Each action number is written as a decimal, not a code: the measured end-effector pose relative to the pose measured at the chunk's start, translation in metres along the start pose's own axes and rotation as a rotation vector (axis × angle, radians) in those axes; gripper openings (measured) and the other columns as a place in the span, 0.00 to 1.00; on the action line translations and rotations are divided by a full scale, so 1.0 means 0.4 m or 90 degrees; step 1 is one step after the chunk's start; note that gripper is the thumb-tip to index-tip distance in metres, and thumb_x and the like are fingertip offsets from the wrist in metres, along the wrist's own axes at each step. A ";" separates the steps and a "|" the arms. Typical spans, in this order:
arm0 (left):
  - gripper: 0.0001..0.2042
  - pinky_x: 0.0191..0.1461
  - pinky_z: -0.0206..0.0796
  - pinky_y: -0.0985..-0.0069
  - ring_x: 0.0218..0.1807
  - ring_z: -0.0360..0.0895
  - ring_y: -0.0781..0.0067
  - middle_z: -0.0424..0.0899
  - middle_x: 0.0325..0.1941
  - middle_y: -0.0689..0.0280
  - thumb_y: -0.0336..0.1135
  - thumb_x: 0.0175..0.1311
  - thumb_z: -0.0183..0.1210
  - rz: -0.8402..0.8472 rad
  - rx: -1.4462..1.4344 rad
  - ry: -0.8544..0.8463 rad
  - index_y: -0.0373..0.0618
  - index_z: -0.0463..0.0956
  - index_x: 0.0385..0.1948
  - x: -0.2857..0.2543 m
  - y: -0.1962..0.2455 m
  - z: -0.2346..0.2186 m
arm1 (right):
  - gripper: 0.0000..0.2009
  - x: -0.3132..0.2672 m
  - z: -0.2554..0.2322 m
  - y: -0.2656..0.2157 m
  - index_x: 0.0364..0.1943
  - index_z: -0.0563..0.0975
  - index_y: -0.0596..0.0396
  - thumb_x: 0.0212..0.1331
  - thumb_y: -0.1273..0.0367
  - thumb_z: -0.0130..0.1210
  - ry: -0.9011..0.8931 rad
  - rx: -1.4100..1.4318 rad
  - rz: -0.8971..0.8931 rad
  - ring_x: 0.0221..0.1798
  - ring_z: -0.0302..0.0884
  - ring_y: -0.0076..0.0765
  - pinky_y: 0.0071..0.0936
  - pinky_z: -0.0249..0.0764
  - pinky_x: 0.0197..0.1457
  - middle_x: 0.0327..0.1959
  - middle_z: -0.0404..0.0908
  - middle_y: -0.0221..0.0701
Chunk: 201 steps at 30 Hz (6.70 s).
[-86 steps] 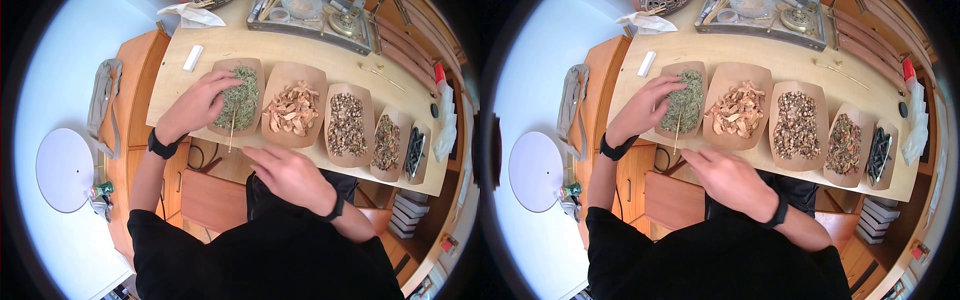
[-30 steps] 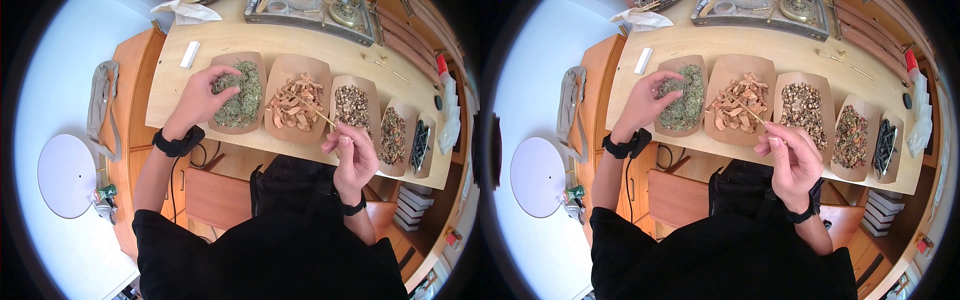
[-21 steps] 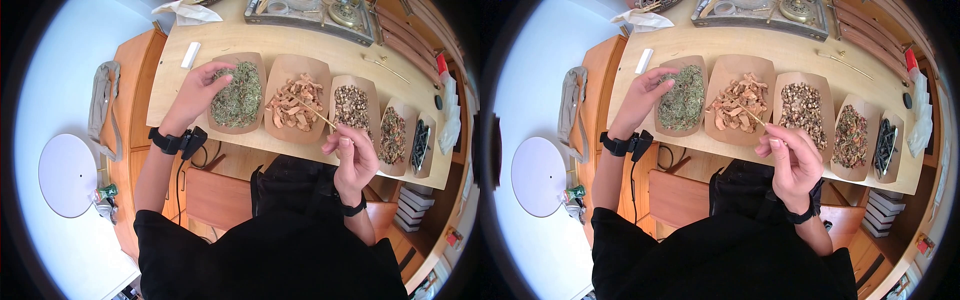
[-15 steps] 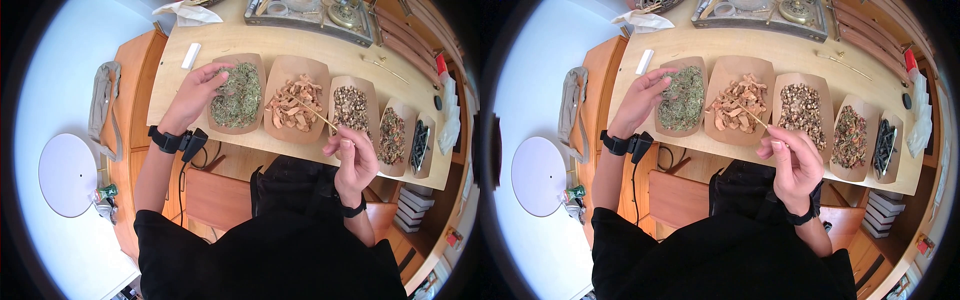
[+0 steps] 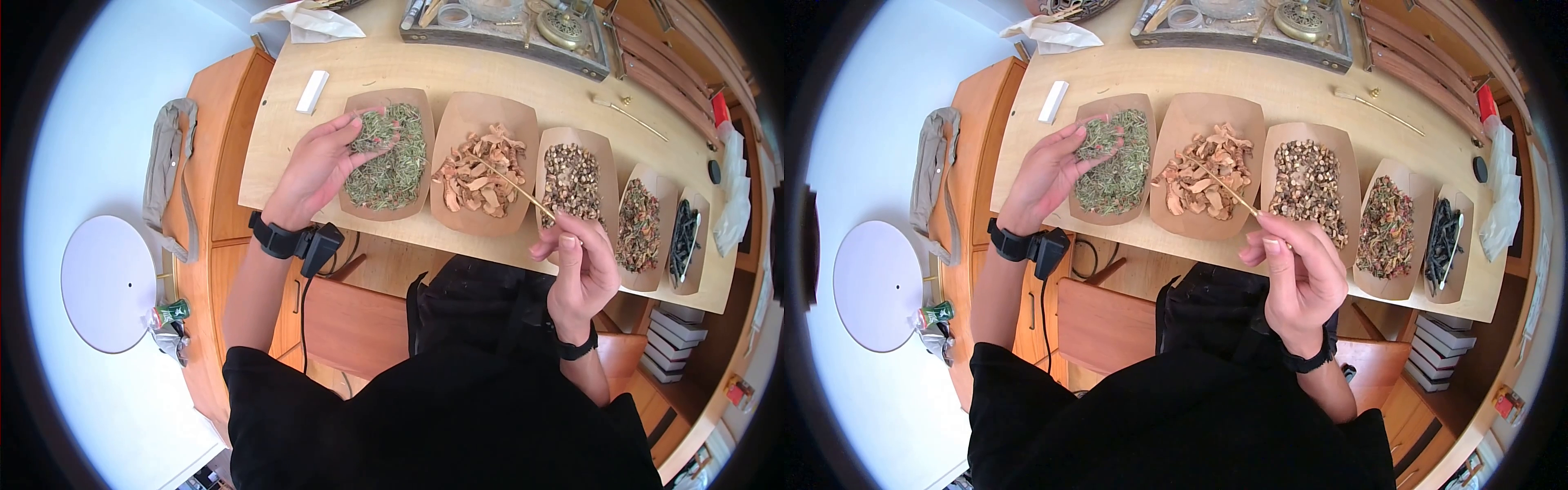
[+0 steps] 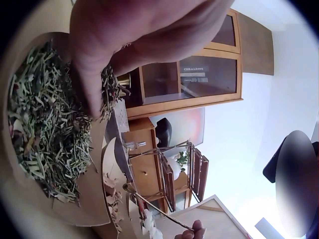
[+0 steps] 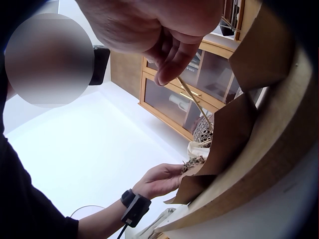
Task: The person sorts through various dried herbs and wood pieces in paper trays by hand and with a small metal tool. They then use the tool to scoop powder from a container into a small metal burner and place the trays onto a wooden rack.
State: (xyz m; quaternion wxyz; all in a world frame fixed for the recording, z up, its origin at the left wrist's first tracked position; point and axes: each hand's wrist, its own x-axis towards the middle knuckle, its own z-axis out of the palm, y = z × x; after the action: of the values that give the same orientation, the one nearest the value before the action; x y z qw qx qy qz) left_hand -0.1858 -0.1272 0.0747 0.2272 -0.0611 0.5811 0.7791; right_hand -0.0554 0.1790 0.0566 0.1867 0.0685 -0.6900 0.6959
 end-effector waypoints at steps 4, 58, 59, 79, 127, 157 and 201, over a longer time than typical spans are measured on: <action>0.21 0.77 0.63 0.59 0.68 0.73 0.54 0.73 0.66 0.44 0.33 0.80 0.43 -0.003 -0.128 -0.015 0.23 0.64 0.65 -0.002 -0.007 -0.002 | 0.10 -0.003 -0.001 -0.003 0.50 0.81 0.66 0.69 0.80 0.52 0.004 -0.011 0.014 0.32 0.84 0.30 0.22 0.81 0.36 0.35 0.82 0.39; 0.33 0.77 0.58 0.53 0.73 0.66 0.49 0.69 0.69 0.39 0.51 0.81 0.31 -0.039 -0.256 -0.023 0.22 0.60 0.67 -0.041 -0.005 0.011 | 0.13 0.026 0.161 0.012 0.51 0.83 0.63 0.65 0.82 0.56 -0.186 0.023 0.006 0.39 0.88 0.32 0.24 0.83 0.44 0.37 0.87 0.39; 0.33 0.77 0.58 0.53 0.73 0.66 0.49 0.69 0.69 0.39 0.51 0.81 0.31 -0.039 -0.256 -0.022 0.22 0.60 0.67 -0.042 -0.006 0.010 | 0.13 0.028 0.156 0.010 0.51 0.83 0.63 0.65 0.82 0.56 -0.187 0.023 0.006 0.39 0.88 0.32 0.24 0.83 0.44 0.37 0.87 0.39; 0.34 0.77 0.57 0.56 0.73 0.66 0.49 0.68 0.71 0.39 0.53 0.81 0.31 -0.040 -0.257 -0.039 0.22 0.57 0.69 -0.048 -0.006 0.007 | 0.14 0.041 0.154 0.025 0.53 0.82 0.60 0.63 0.81 0.58 -0.242 -0.046 -0.046 0.38 0.86 0.36 0.28 0.80 0.41 0.37 0.86 0.39; 0.35 0.78 0.57 0.55 0.72 0.67 0.48 0.68 0.70 0.38 0.52 0.81 0.31 -0.034 -0.215 -0.042 0.20 0.58 0.68 -0.053 -0.014 0.016 | 0.14 0.035 0.147 0.026 0.52 0.82 0.63 0.62 0.83 0.57 -0.222 -0.044 -0.079 0.39 0.86 0.36 0.26 0.80 0.41 0.39 0.86 0.40; 0.37 0.79 0.52 0.54 0.73 0.65 0.46 0.67 0.70 0.36 0.55 0.81 0.31 -0.020 -0.184 -0.029 0.21 0.56 0.69 -0.062 -0.009 0.016 | 0.15 0.022 0.129 0.029 0.52 0.83 0.62 0.62 0.82 0.59 -0.210 -0.081 -0.085 0.40 0.87 0.35 0.25 0.81 0.42 0.38 0.87 0.39; 0.24 0.79 0.57 0.60 0.76 0.64 0.54 0.67 0.73 0.44 0.19 0.73 0.44 0.059 -0.038 -0.017 0.30 0.59 0.71 -0.071 -0.032 0.023 | 0.14 0.006 0.097 0.034 0.52 0.83 0.62 0.63 0.82 0.58 -0.233 -0.084 -0.067 0.38 0.88 0.34 0.25 0.82 0.40 0.37 0.87 0.39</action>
State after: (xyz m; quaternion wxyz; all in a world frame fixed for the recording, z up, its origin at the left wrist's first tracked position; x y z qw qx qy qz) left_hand -0.1536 -0.1238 0.0764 0.1968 -0.0310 0.5565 0.8066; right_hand -0.0687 0.1416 0.0461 0.0985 0.2174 -0.7522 0.6142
